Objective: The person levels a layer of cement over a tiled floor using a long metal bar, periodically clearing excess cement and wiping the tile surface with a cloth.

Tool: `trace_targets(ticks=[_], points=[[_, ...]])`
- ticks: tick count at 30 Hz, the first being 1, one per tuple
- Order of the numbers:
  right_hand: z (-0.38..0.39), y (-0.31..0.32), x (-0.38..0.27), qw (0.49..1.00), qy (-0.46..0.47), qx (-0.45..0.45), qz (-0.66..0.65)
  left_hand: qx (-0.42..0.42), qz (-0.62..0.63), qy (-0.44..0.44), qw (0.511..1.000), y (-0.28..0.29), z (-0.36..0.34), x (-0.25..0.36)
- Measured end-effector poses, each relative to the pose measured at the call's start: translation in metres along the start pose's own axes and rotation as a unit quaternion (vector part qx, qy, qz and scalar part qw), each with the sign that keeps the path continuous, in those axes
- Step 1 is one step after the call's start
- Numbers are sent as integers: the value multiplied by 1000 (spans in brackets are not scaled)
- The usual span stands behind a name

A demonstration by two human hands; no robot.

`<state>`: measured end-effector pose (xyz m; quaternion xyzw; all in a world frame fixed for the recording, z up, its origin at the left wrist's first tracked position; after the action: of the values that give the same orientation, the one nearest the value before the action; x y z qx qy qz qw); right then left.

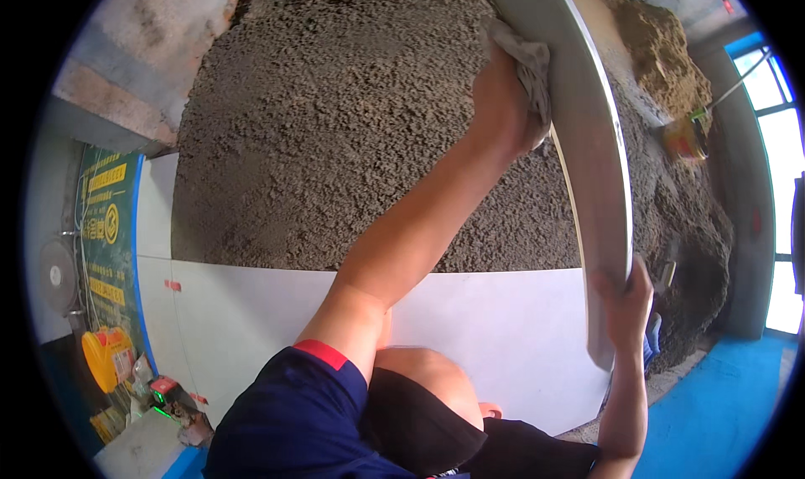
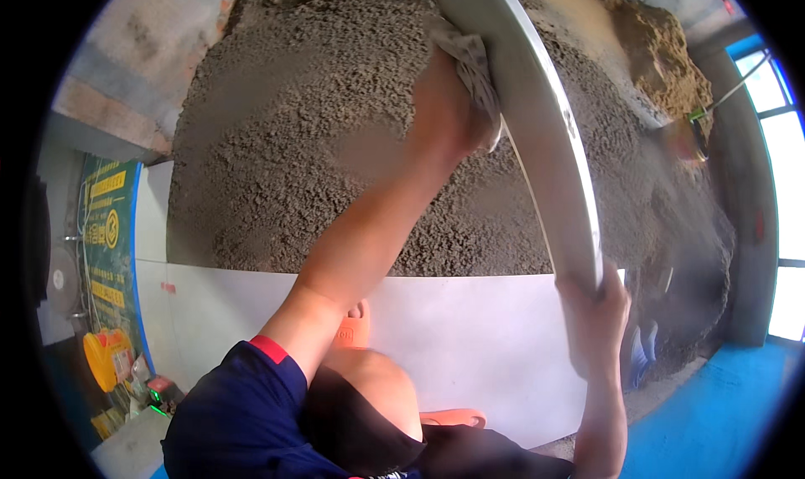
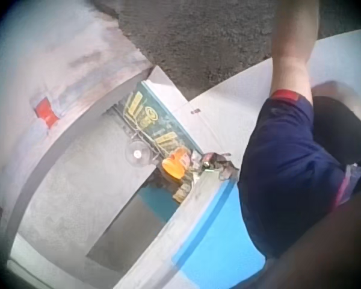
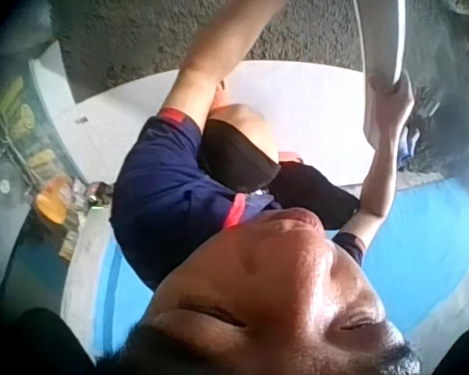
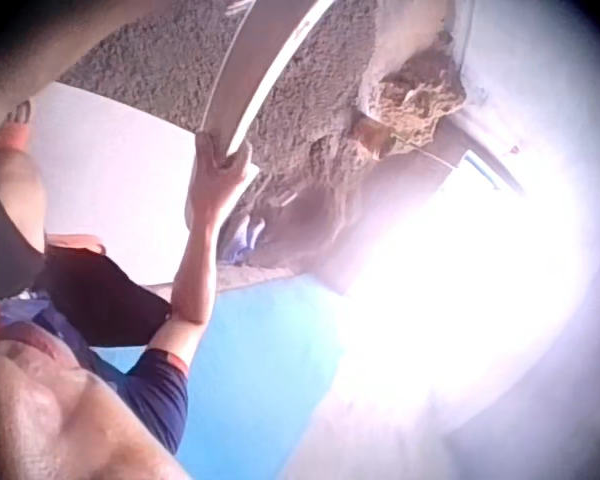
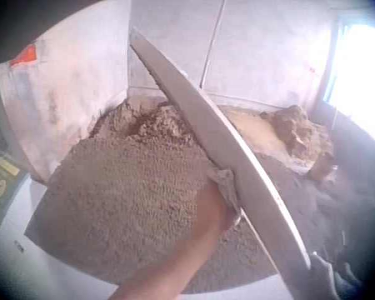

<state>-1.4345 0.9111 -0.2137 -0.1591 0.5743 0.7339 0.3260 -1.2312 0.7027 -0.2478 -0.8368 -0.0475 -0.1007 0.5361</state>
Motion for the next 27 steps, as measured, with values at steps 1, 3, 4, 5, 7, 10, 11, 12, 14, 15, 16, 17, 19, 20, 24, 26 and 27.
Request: trace_targets(ticks=[1,3,4,5,7,10,11,12,14,15,16,17,19,20,24,26,27], points=[[-5,6,-6,999,18,31,14,-10,-35,-15,999,-1,-11,1],[-12,14,-14,994,59,86,39,-55,-69,-23,996,-6,-18,6],[-13,18,-10,993,65,85,46,-90,-62,-13,994,-19,-15,11],[-16,22,-3,993,71,83,52,-125,-57,-4,991,-28,-12,14],[-22,23,5,993,93,73,25,-222,-138,71,963,-16,2,6],[-27,16,16,993,106,50,-33,-101,-167,276,941,-15,41,-24],[-31,10,10,992,109,43,-37,-179,-114,209,955,-5,53,-45],[-34,10,7,993,109,39,-37,-207,-40,172,962,-4,64,-61],[-39,12,-2,992,114,51,-27,-223,-24,117,967,-4,92,-90],[-42,11,-5,991,120,55,-32,-204,-92,97,970,-4,109,-100],[-44,10,-7,990,123,59,-33,-158,-215,134,954,-3,120,-106],[-44,14,-10,990,126,68,-5,-117,-325,180,921,-5,130,-113],[-45,13,-15,986,138,83,39,-10,-340,339,877,-20,140,-106],[-46,14,-16,986,124,93,59,30,-339,368,866,-23,144,-102],[-41,13,-22,990,65,70,101,34,-275,131,952,0,138,-118],[-35,6,-26,993,37,32,109,51,-177,117,976,11,127,-106],[-32,7,-16,990,8,12,142,64,-172,103,978,14,117,-96]])
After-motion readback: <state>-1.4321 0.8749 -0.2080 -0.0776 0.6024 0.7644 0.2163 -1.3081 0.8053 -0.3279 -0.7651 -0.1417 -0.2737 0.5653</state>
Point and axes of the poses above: each hand's wrist, its own z-axis away from the middle knuckle, its own y-axis out of the back of the hand, x = y × z, the point moved 3 cm from there along -z, towards the middle knuckle, and after that the axes turned 15 degrees about -x, right-handed, at the moved point
